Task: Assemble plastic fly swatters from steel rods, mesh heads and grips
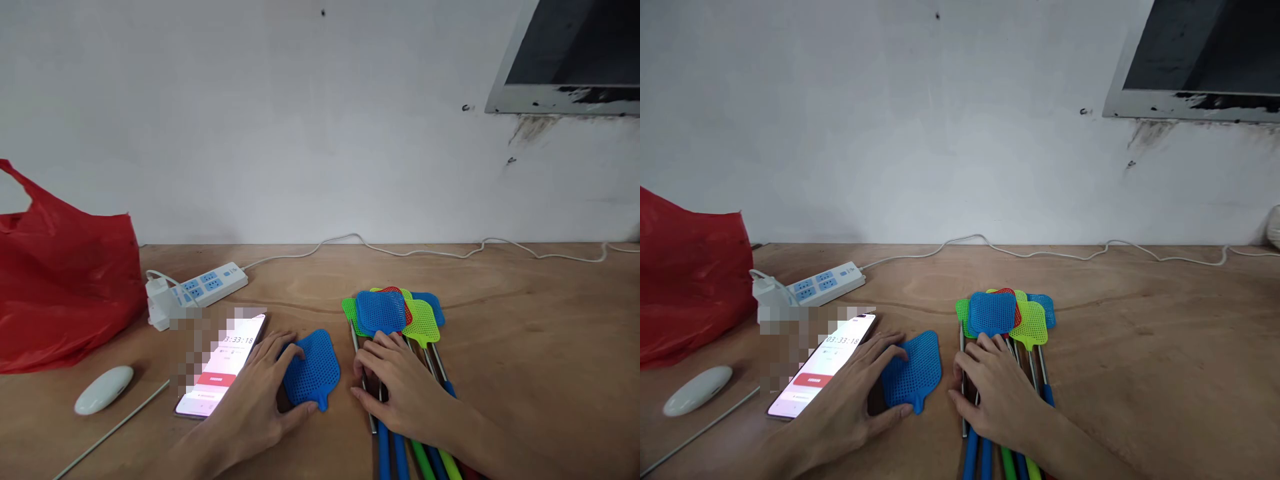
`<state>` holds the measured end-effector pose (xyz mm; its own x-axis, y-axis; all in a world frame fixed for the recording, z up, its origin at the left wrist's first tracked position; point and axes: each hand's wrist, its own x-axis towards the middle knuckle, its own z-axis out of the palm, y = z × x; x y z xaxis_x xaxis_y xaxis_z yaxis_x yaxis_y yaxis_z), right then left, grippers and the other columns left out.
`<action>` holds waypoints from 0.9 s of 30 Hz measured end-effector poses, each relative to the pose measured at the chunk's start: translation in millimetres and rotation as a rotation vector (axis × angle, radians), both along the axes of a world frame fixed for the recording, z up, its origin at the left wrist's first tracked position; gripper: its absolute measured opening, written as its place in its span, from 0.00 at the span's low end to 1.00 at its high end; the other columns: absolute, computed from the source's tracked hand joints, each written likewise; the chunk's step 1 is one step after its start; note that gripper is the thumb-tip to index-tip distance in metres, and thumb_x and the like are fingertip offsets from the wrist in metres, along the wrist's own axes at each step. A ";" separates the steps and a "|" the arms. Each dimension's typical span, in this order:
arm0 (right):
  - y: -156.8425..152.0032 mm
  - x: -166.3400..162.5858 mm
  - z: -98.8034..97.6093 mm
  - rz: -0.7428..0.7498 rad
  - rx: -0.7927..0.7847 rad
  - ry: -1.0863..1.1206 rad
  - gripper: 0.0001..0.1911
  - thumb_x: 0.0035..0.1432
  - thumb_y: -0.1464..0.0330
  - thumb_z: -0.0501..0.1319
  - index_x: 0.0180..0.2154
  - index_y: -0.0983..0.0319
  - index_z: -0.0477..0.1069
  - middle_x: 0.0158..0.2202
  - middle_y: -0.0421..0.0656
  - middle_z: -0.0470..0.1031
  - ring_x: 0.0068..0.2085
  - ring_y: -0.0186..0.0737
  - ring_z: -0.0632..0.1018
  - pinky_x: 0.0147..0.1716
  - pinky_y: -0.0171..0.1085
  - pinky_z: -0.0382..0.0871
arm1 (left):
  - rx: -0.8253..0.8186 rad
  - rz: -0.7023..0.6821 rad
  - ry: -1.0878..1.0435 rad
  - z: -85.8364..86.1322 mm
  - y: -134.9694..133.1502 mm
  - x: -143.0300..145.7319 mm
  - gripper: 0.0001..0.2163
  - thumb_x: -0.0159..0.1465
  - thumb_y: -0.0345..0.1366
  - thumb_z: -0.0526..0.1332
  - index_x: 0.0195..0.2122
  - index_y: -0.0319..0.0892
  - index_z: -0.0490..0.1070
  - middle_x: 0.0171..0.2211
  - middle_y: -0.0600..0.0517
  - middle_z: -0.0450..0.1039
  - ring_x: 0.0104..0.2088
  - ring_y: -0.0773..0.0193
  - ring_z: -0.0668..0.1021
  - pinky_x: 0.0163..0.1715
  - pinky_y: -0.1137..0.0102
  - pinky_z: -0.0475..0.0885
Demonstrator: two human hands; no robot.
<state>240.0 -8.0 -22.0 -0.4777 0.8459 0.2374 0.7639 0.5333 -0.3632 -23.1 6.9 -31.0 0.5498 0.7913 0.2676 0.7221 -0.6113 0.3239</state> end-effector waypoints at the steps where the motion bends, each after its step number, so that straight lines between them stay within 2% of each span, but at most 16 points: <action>1: 0.0 -0.8 -0.4 -0.004 0.008 0.004 0.03 0.57 0.71 0.62 0.33 0.60 0.68 0.34 0.41 0.74 0.41 0.46 0.70 0.43 0.45 0.57 | -0.030 0.006 -0.005 1.4 0.9 0.1 0.21 0.59 0.45 0.69 0.49 0.45 0.68 0.58 0.40 0.68 0.59 0.40 0.69 0.55 0.45 0.68; 6: -0.4 -2.7 -4.3 -0.037 0.070 0.023 0.08 0.49 0.75 0.61 0.34 0.60 0.69 0.30 0.40 0.73 0.38 0.45 0.69 0.39 0.43 0.56 | -0.165 0.065 -0.025 10.9 4.4 -0.2 0.25 0.51 0.46 0.74 0.46 0.45 0.67 0.47 0.47 0.71 0.45 0.48 0.74 0.43 0.56 0.73; 9: -0.6 -4.1 -4.7 -0.061 0.081 0.013 0.06 0.50 0.73 0.61 0.34 0.60 0.71 0.31 0.41 0.74 0.38 0.46 0.69 0.39 0.44 0.56 | -0.217 0.074 -0.026 14.9 4.2 -0.1 0.28 0.47 0.48 0.76 0.44 0.45 0.66 0.45 0.48 0.69 0.43 0.50 0.73 0.41 0.58 0.72; 14: -0.1 -5.4 -5.6 -0.070 0.088 -0.008 0.06 0.51 0.73 0.60 0.34 0.60 0.71 0.31 0.41 0.75 0.38 0.46 0.70 0.40 0.44 0.56 | -0.269 0.053 -0.051 17.2 0.5 3.4 0.29 0.46 0.42 0.76 0.44 0.45 0.63 0.45 0.49 0.67 0.42 0.52 0.73 0.40 0.58 0.72; 16: 0.0 -5.0 -7.3 -0.073 0.100 -0.008 0.07 0.50 0.74 0.60 0.34 0.60 0.72 0.30 0.41 0.74 0.38 0.47 0.70 0.40 0.44 0.57 | -0.255 0.030 -0.085 15.5 -0.4 3.6 0.31 0.47 0.39 0.75 0.49 0.46 0.62 0.49 0.48 0.67 0.44 0.51 0.74 0.43 0.57 0.73; 18: 0.2 -4.5 -8.6 -0.073 0.100 0.023 0.08 0.49 0.75 0.60 0.34 0.60 0.72 0.29 0.41 0.74 0.37 0.46 0.70 0.40 0.44 0.58 | -0.234 -0.018 -0.126 11.6 -0.1 1.7 0.38 0.48 0.39 0.75 0.57 0.49 0.58 0.55 0.45 0.65 0.52 0.47 0.73 0.50 0.53 0.72; 21: 0.8 -2.9 -7.5 -0.069 0.068 0.173 0.12 0.47 0.77 0.59 0.35 0.59 0.73 0.26 0.39 0.71 0.34 0.44 0.70 0.38 0.42 0.60 | -0.224 -0.072 -0.123 3.8 1.7 -3.6 0.47 0.49 0.42 0.75 0.66 0.51 0.50 0.63 0.42 0.62 0.61 0.41 0.67 0.59 0.46 0.65; 25: 1.4 1.6 -0.2 -0.084 0.003 0.436 0.17 0.46 0.78 0.55 0.38 0.58 0.74 0.26 0.37 0.67 0.27 0.38 0.69 0.29 0.36 0.61 | -0.208 -0.066 -0.081 0.1 2.4 -7.8 0.52 0.47 0.43 0.76 0.69 0.52 0.46 0.66 0.40 0.59 0.64 0.37 0.66 0.60 0.43 0.64; 27: 1.0 4.2 3.4 -0.093 -0.011 0.466 0.19 0.49 0.77 0.53 0.39 0.57 0.75 0.27 0.38 0.67 0.26 0.37 0.68 0.26 0.35 0.60 | -0.192 -0.069 -0.071 2.2 0.8 -7.1 0.53 0.47 0.44 0.76 0.70 0.53 0.46 0.67 0.40 0.59 0.64 0.36 0.67 0.58 0.43 0.67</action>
<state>244.1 -7.0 -18.6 -0.2442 0.8838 0.3992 0.5631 0.4644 -0.6836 -30.2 7.7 -28.8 0.5895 0.7927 0.1556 0.6518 -0.5805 0.4880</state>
